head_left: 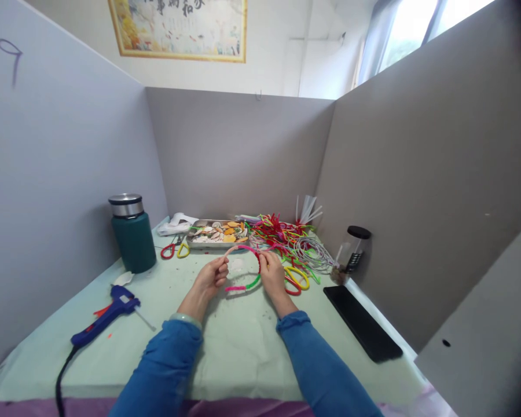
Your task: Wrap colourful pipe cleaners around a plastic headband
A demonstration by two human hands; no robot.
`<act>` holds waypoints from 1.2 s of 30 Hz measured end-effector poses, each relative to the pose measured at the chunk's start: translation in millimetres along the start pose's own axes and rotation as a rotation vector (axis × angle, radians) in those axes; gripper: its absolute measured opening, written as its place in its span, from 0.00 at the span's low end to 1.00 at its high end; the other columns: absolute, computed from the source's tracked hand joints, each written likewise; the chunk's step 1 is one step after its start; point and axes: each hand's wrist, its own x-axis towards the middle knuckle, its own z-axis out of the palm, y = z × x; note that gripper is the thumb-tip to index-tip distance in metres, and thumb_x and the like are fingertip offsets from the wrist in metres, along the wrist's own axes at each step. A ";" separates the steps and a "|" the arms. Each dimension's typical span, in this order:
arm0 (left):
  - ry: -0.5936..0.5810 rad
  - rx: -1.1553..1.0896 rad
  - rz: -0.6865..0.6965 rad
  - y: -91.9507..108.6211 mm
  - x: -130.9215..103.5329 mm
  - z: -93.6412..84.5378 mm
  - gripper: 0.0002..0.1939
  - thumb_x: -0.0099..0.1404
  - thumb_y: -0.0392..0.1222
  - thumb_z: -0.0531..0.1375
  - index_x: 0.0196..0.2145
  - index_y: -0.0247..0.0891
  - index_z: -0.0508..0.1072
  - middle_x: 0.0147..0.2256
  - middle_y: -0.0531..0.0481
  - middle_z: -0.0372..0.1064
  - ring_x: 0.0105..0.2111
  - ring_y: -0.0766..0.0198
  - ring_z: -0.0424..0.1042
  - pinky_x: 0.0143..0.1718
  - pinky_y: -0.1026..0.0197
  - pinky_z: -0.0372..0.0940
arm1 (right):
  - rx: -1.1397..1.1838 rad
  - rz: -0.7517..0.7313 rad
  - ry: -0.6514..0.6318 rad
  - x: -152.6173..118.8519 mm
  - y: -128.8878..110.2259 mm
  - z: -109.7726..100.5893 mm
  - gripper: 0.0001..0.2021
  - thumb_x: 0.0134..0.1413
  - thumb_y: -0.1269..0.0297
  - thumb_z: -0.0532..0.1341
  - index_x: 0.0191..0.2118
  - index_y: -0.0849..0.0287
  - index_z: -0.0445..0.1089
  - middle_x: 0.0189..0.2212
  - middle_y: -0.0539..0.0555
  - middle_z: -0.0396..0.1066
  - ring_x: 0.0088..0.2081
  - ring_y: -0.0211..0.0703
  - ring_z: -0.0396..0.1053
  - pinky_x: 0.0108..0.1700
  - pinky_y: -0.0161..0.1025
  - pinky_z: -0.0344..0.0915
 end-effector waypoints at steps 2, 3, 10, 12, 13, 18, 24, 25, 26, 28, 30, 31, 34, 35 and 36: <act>0.023 -0.014 0.010 -0.3 1.0 -1.5 0.04 0.60 0.36 0.55 0.29 0.34 0.62 0.16 0.61 0.46 0.12 0.77 0.44 0.11 0.73 0.37 | -0.124 0.011 0.022 2.6 4.3 -6.1 0.15 0.59 0.66 0.48 0.40 0.61 0.71 0.37 0.57 0.69 0.41 0.43 0.63 0.45 0.37 0.57; 0.030 -0.019 0.011 -0.3 1.2 -1.9 0.04 0.60 0.35 0.55 0.29 0.34 0.62 0.16 0.61 0.46 0.12 0.77 0.44 0.11 0.73 0.37 | -0.201 0.035 0.029 4.1 7.3 -9.6 0.15 0.58 0.67 0.48 0.40 0.62 0.71 0.37 0.57 0.69 0.41 0.43 0.63 0.46 0.37 0.56; 0.038 -0.005 -0.065 0.6 0.7 0.9 0.03 0.61 0.35 0.54 0.30 0.34 0.63 0.16 0.60 0.48 0.11 0.78 0.43 0.11 0.73 0.37 | -0.664 0.224 -0.315 6.0 19.2 -28.4 0.14 0.53 0.59 0.55 0.36 0.60 0.74 0.37 0.61 0.70 0.41 0.51 0.63 0.40 0.42 0.55; 0.033 0.003 -0.074 0.6 0.9 1.3 0.03 0.61 0.36 0.54 0.31 0.34 0.63 0.16 0.60 0.49 0.11 0.78 0.43 0.11 0.72 0.37 | -0.673 0.182 -0.398 5.3 16.9 -29.8 0.14 0.53 0.56 0.55 0.36 0.59 0.74 0.37 0.60 0.71 0.41 0.50 0.63 0.39 0.41 0.55; 0.032 0.004 -0.075 0.5 1.2 1.1 0.03 0.61 0.37 0.54 0.32 0.34 0.64 0.16 0.60 0.49 0.11 0.78 0.43 0.10 0.72 0.37 | -0.674 0.163 -0.422 5.2 15.6 -30.1 0.14 0.52 0.56 0.55 0.36 0.58 0.74 0.37 0.59 0.71 0.41 0.50 0.63 0.39 0.40 0.54; 0.042 0.020 -0.066 -0.6 3.1 -0.9 0.05 0.61 0.38 0.54 0.35 0.33 0.64 0.16 0.61 0.50 0.11 0.78 0.43 0.10 0.73 0.36 | -0.643 0.162 -0.440 6.7 15.8 -30.8 0.12 0.52 0.63 0.54 0.33 0.58 0.75 0.34 0.58 0.72 0.40 0.48 0.63 0.37 0.38 0.53; 0.126 0.082 -0.028 -1.9 5.3 -2.7 0.04 0.59 0.37 0.55 0.33 0.34 0.64 0.15 0.61 0.50 0.10 0.78 0.43 0.11 0.72 0.36 | -0.549 0.190 -0.416 9.8 30.6 -31.4 0.11 0.46 0.68 0.58 0.36 0.58 0.75 0.36 0.57 0.71 0.39 0.44 0.64 0.38 0.35 0.54; 0.144 0.088 -0.027 -2.0 5.5 -3.0 0.04 0.59 0.37 0.55 0.32 0.34 0.64 0.15 0.61 0.51 0.10 0.78 0.43 0.11 0.72 0.36 | -0.526 0.197 -0.410 10.2 32.7 -31.2 0.10 0.45 0.69 0.58 0.35 0.59 0.76 0.36 0.58 0.71 0.39 0.44 0.65 0.38 0.35 0.54; 0.155 0.091 -0.026 -2.2 5.7 -3.2 0.04 0.58 0.37 0.55 0.32 0.34 0.64 0.15 0.61 0.51 0.10 0.78 0.43 0.11 0.72 0.36 | -0.504 0.207 -0.401 10.6 34.3 -30.9 0.10 0.46 0.69 0.58 0.32 0.60 0.76 0.35 0.59 0.71 0.39 0.44 0.65 0.38 0.35 0.54; 0.161 0.093 -0.023 -2.4 5.9 -3.6 0.04 0.58 0.37 0.56 0.32 0.34 0.63 0.15 0.61 0.51 0.10 0.78 0.43 0.11 0.72 0.36 | -0.457 0.230 -0.368 11.3 35.9 -30.4 0.10 0.48 0.68 0.57 0.29 0.61 0.76 0.34 0.60 0.72 0.37 0.45 0.66 0.36 0.35 0.55; 0.167 0.094 -0.020 -2.6 5.9 -3.5 0.04 0.58 0.38 0.56 0.31 0.35 0.63 0.15 0.61 0.51 0.10 0.78 0.42 0.11 0.72 0.35 | -0.393 0.262 -0.315 12.5 36.1 -30.4 0.11 0.51 0.64 0.56 0.29 0.61 0.75 0.33 0.60 0.72 0.36 0.45 0.67 0.35 0.36 0.55; 0.172 0.095 -0.020 -2.6 5.9 -3.3 0.04 0.58 0.37 0.55 0.31 0.35 0.63 0.15 0.61 0.51 0.10 0.78 0.42 0.11 0.72 0.35 | -0.356 0.284 -0.282 13.2 36.1 -30.6 0.12 0.52 0.62 0.55 0.29 0.61 0.75 0.32 0.59 0.73 0.35 0.45 0.67 0.34 0.35 0.56; 0.191 0.098 -0.024 -2.3 5.6 -2.3 0.03 0.58 0.36 0.55 0.31 0.35 0.62 0.15 0.60 0.52 0.10 0.78 0.43 0.11 0.72 0.35 | -0.219 0.360 -0.180 16.1 37.7 -30.6 0.17 0.55 0.59 0.50 0.30 0.61 0.73 0.28 0.57 0.73 0.31 0.42 0.68 0.31 0.35 0.57; 0.196 0.100 -0.026 -2.1 5.5 -1.9 0.03 0.59 0.36 0.55 0.31 0.35 0.61 0.15 0.60 0.52 0.10 0.78 0.43 0.11 0.72 0.35 | -0.163 0.385 -0.152 17.0 39.0 -30.0 0.18 0.56 0.58 0.48 0.31 0.61 0.72 0.27 0.56 0.73 0.29 0.41 0.68 0.30 0.34 0.58; 0.201 0.103 -0.027 -2.0 5.3 -1.5 0.03 0.59 0.36 0.55 0.31 0.35 0.61 0.15 0.60 0.52 0.10 0.78 0.43 0.11 0.72 0.35 | -0.103 0.408 -0.130 17.7 40.5 -29.1 0.18 0.57 0.58 0.47 0.31 0.61 0.71 0.26 0.56 0.73 0.26 0.40 0.67 0.28 0.34 0.58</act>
